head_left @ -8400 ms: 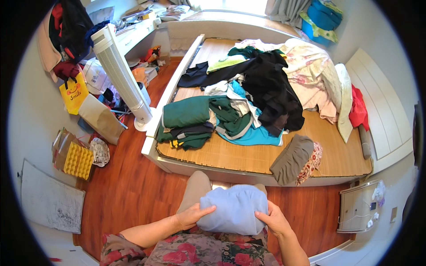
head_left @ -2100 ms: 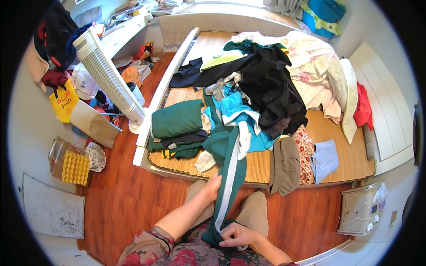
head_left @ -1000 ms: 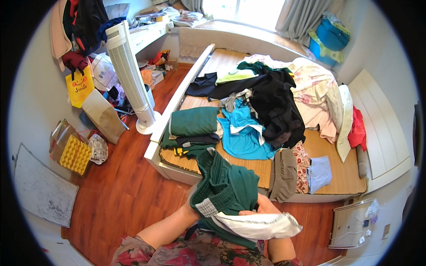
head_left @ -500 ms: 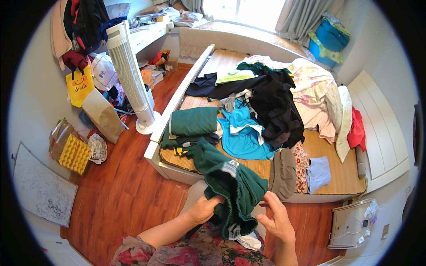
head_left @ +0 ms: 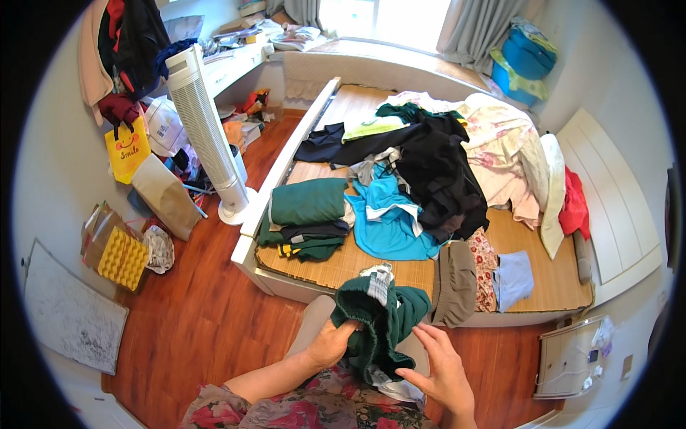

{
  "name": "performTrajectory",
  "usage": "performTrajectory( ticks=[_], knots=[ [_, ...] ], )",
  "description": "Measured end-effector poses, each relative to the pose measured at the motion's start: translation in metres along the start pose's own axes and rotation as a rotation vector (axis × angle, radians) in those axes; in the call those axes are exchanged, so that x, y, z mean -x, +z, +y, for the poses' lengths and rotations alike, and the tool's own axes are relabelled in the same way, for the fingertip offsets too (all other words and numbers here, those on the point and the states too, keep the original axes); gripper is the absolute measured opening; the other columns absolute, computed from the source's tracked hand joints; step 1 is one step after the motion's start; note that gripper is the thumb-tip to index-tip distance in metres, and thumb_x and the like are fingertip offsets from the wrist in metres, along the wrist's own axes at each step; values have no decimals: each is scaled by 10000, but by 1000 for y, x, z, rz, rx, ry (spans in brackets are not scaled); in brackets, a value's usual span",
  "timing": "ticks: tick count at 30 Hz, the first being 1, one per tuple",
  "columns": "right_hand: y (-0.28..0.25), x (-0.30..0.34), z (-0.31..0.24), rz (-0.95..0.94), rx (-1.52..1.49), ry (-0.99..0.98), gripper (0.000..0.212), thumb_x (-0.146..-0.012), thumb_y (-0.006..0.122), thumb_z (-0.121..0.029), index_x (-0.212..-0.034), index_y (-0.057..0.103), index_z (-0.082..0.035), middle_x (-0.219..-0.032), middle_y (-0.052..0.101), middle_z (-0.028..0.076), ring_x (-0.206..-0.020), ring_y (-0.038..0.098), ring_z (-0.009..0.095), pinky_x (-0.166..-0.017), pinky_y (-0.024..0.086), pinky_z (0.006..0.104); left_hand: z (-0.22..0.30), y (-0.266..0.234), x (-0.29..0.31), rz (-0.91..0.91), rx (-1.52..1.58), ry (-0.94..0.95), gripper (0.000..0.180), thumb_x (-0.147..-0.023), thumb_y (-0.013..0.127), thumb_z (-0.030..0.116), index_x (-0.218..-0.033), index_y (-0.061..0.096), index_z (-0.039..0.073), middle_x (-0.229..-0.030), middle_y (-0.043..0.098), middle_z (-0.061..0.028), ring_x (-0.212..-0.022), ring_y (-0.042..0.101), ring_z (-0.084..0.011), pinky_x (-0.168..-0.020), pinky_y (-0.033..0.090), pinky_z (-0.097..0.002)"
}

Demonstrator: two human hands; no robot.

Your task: The person sits on the floor and folds several pieces of clothing, including a light blue shirt and a dark green garment, placing them on the bed. The person then stands and walks toward the door while holding the folded items.

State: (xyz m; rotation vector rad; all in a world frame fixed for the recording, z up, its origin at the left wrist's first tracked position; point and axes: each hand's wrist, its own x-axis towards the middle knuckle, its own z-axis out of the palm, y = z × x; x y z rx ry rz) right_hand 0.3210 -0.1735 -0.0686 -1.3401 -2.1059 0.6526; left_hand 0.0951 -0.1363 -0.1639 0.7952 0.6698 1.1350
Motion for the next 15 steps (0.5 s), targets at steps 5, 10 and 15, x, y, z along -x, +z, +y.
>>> performTrajectory(
  ticks=[5,10,15],
  knots=[
    [34,-11,23,-18,-91,42,389,-772,738,-119,-1111,598,8,-981,619,190,-916,598,375,-768,491,398,0,9,-1,-19,131,31,320,-987,485,77,-1302,502,20,-1231,563,-47,-1115,525,-141,-974,426,-291],
    [46,-4,45,-51,-336,179,181,-860,648,-70,-1023,621,1,-785,603,119,-726,577,166,-666,472,306,14,15,7,98,290,-47,300,-942,482,21,-1239,520,20,-1195,577,-113,-1100,579,-222,-963,467,-344],
    [40,-5,54,84,-801,401,224,-941,626,-171,-858,646,37,-768,599,-36,-677,505,50,-601,435,224,24,-5,5,-73,47,9,527,-923,540,8,-1428,395,46,-1373,491,-67,-1244,482,-187,-1041,364,-291]
  ],
)
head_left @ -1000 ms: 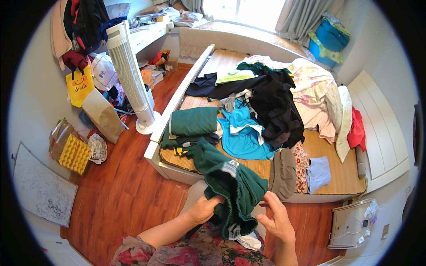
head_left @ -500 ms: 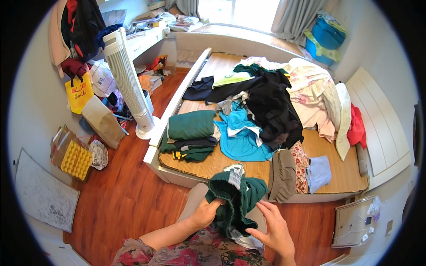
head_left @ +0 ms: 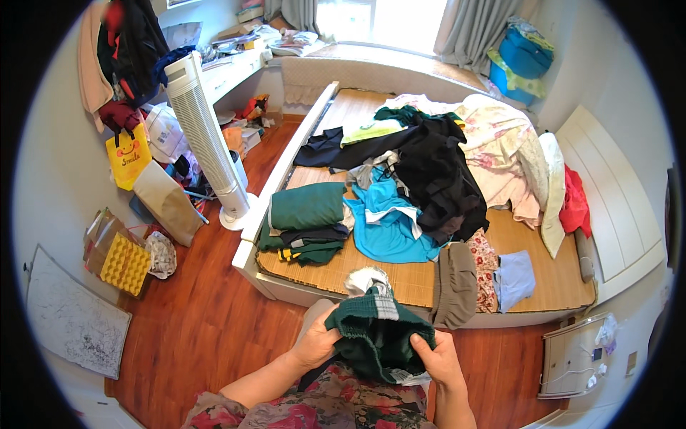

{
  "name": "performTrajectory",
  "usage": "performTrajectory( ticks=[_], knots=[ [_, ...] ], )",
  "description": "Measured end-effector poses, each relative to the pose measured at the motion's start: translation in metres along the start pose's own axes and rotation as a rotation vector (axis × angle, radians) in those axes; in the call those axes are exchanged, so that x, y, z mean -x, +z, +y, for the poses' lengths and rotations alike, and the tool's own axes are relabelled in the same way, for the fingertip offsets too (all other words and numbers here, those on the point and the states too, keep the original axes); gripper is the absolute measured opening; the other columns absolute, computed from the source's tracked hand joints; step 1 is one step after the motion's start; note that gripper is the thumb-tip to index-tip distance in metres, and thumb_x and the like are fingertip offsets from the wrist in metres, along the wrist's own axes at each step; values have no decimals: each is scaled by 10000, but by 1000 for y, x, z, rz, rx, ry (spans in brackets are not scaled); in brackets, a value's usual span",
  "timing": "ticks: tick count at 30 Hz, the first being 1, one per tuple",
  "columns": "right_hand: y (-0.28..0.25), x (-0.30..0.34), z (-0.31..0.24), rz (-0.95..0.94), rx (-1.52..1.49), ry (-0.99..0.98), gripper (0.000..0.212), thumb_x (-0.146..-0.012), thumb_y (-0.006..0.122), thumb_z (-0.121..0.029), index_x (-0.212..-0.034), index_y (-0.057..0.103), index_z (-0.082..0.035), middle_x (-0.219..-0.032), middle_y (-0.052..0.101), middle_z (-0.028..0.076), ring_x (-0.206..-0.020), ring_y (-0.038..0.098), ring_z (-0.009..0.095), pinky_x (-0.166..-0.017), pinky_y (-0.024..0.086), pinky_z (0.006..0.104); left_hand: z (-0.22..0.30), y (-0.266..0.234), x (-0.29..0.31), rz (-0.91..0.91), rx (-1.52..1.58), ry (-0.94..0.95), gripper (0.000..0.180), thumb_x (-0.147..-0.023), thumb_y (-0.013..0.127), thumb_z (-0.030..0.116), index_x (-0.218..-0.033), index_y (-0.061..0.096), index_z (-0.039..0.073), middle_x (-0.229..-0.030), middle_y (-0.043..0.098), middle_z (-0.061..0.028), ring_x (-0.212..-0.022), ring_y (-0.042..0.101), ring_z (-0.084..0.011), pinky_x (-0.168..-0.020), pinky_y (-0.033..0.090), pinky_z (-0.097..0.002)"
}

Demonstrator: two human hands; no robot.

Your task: The person sits on the floor and folds several pieces of clothing, including a light blue shirt and a dark green garment, placing them on the bed. The person then stands and walks toward the door while holding the folded items.

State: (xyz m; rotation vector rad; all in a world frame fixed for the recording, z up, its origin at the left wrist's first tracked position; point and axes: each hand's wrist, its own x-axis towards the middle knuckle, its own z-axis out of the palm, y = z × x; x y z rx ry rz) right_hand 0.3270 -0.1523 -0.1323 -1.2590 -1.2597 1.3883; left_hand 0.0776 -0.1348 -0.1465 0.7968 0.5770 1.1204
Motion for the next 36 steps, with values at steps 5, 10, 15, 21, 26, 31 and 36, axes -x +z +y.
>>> performTrajectory(
  ticks=[5,10,15,21,26,31,36],
  knots=[
    [2,0,-21,46,-137,32,242,-925,655,-190,-816,649,26,-717,594,-43,-635,503,39,-563,414,210,26,0,4,120,-357,250,805,-803,681,71,-1494,269,52,-1513,336,-141,-1381,349,-279,-1102,291,-366],
    [25,-3,-21,-136,279,-100,222,-891,675,-154,-809,646,51,-654,613,-14,-641,507,46,-547,437,273,55,31,1,-145,-1096,575,717,-784,713,137,-1419,402,19,-1449,402,-185,-1343,393,-357,-1091,334,-428],
    [30,1,-28,-387,494,-305,236,-845,705,-208,-938,670,6,-723,654,174,-636,630,287,-578,473,378,27,37,-3,-536,-1121,394,705,-779,684,101,-1427,408,69,-1375,467,-188,-1325,406,-362,-1062,360,-469],
    [22,5,-39,-455,599,-294,252,-828,711,-216,-984,675,-22,-779,658,164,-684,634,323,-616,485,390,12,27,-8,-583,-1284,339,676,-764,714,120,-1379,442,52,-1200,572,-175,-1180,504,-366,-981,404,-482],
    [22,5,-41,-414,549,-294,263,-812,717,-162,-1029,661,-26,-794,663,149,-698,633,329,-635,495,385,3,20,-7,-461,-1328,172,443,-742,732,198,-1145,590,80,-831,657,-170,-839,628,-386,-748,489,-464],
    [27,1,-40,-337,535,-377,277,-793,700,-108,-1050,644,-22,-849,664,154,-772,641,326,-686,503,378,16,25,0,-253,-1478,91,299,-765,700,213,-1047,643,134,-746,669,-159,-721,655,-366,-624,513,-467],
    [20,-14,-29,-155,619,-517,355,-705,648,23,-1054,626,-35,-982,639,172,-944,601,367,-818,490,406,26,26,-1,-113,-1397,295,229,-769,686,168,-989,670,104,-771,680,-157,-719,665,-346,-619,525,-440]
  ],
)
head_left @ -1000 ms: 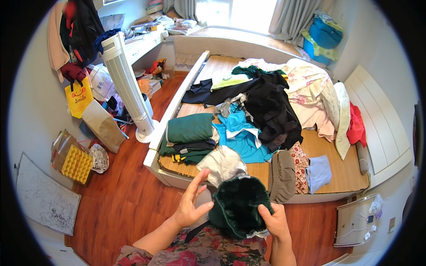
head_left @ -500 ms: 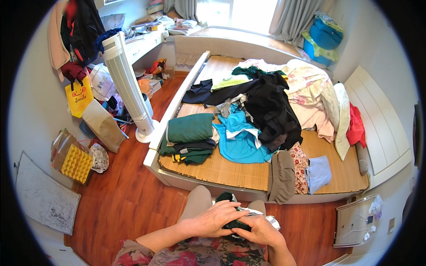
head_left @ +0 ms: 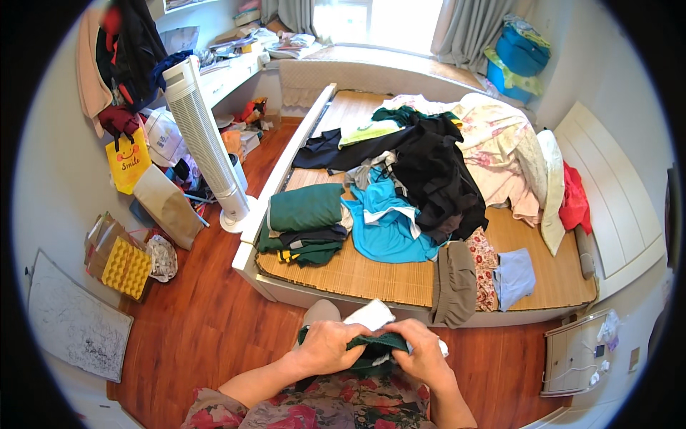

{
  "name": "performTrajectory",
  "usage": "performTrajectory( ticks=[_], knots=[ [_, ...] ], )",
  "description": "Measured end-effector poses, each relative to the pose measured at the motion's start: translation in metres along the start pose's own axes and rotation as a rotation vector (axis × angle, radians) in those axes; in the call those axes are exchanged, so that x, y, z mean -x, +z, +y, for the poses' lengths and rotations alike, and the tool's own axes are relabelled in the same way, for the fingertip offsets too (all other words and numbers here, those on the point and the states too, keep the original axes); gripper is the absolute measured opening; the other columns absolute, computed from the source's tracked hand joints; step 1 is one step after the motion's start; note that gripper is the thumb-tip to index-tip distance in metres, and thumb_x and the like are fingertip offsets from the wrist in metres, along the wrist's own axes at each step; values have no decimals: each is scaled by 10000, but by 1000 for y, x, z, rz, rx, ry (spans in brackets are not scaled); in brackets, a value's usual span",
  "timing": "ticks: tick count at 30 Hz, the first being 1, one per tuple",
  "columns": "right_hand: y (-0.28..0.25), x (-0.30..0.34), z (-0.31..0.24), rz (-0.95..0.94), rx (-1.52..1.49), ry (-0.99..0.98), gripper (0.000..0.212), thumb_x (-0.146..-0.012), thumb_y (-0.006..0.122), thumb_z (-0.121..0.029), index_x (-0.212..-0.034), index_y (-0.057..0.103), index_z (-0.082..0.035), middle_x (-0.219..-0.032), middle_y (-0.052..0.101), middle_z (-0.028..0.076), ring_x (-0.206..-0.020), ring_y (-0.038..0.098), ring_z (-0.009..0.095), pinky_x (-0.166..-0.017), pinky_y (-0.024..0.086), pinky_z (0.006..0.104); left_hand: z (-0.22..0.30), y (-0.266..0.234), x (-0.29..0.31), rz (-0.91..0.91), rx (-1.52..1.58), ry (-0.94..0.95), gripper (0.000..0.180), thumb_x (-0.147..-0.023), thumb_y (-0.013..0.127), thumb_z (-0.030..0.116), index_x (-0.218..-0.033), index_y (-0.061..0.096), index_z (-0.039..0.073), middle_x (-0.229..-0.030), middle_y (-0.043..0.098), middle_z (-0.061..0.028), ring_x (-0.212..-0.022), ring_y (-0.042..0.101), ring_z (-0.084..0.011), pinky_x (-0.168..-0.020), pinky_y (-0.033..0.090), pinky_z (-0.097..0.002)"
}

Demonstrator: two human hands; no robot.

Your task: The person sits on the floor and folds several pieces of clothing, including a light blue shirt and a dark green garment, placing them on the bed. The person then stands and walks toward the door while holding the folded items.

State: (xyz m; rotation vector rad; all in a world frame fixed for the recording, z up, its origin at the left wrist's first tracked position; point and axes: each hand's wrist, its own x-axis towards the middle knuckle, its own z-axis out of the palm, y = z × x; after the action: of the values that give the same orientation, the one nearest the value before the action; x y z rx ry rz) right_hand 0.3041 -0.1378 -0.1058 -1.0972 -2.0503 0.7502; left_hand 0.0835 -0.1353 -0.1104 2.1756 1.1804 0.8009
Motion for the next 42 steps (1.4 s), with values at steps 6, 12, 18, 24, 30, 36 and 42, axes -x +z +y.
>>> performTrajectory(
  ticks=[6,12,18,24,30,36,42],
  knots=[
    [11,1,36,175,195,60,455,-700,678,34,-1143,594,-28,-1108,594,175,-1003,593,349,-839,496,380,24,-16,-2,60,215,-47,160,-786,713,170,-875,681,41,-743,670,-166,-662,663,-330,-594,519,-378],
    [22,9,64,187,-250,290,436,-754,627,102,-1176,587,-3,-1022,640,86,-912,605,168,-815,483,275,27,-30,-1,-195,449,-34,169,-800,712,174,-835,671,14,-689,645,-164,-639,644,-330,-574,496,-369],
    [10,13,49,57,-867,500,146,-868,578,-1,-981,660,40,-876,665,46,-819,604,87,-740,473,214,3,-21,-4,64,92,23,202,-786,741,207,-860,673,32,-732,654,-140,-684,646,-324,-614,511,-377],
    [25,9,39,141,-1104,634,178,-807,566,59,-963,649,57,-867,665,79,-800,636,147,-736,503,241,13,-16,-6,-48,86,86,821,-725,790,224,-1418,389,47,-1253,535,-194,-1151,523,-365,-985,423,-424],
    [31,18,28,-68,-1146,608,207,-784,570,49,-970,658,73,-915,666,76,-815,618,125,-723,486,251,5,2,-14,-256,202,30,911,-681,797,191,-1456,326,97,-1041,635,-192,-972,610,-388,-823,490,-449],
    [26,25,34,-216,-1034,502,307,-787,565,28,-1083,641,51,-976,662,62,-914,595,121,-805,476,261,-2,18,-7,-332,215,-74,856,-719,733,151,-1458,300,152,-893,673,-223,-799,641,-435,-695,511,-490],
    [19,21,28,-262,-915,461,293,-777,609,3,-1067,644,28,-969,646,27,-896,564,95,-797,455,253,-14,27,-5,-253,216,-84,799,-702,698,90,-1424,362,146,-894,676,-211,-801,645,-420,-699,517,-472]
  ],
)
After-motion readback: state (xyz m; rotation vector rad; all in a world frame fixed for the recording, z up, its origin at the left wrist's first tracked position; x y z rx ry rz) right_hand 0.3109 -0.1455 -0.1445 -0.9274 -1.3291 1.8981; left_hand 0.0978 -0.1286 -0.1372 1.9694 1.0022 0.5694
